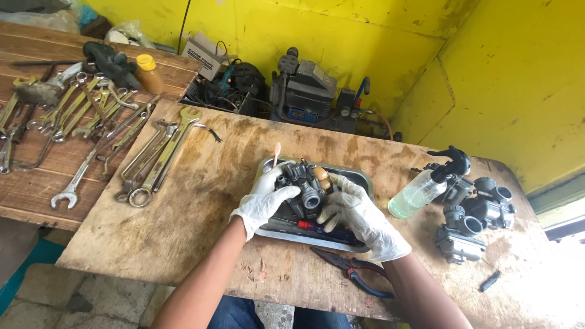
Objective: The person scrubs the interior of a carburetor with a toothbrush, then rotates and wipes the component with gloved hands. The person continues to scrub and wipe different sections of the carburetor throughout the clip.
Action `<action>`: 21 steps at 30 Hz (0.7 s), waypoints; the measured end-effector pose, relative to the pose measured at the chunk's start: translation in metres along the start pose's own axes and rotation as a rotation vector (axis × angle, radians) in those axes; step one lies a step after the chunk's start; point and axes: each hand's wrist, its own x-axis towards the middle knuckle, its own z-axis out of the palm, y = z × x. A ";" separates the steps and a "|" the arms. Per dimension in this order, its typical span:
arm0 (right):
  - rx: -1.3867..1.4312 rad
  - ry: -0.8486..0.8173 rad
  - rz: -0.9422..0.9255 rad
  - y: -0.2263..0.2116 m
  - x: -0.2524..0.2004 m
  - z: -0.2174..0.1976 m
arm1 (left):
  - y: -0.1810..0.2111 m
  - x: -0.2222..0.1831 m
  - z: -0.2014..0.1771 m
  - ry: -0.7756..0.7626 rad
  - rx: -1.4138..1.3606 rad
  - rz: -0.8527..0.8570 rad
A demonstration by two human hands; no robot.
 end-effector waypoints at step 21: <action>0.088 -0.047 0.027 -0.005 -0.007 0.003 | 0.010 -0.009 0.010 0.031 -0.463 0.140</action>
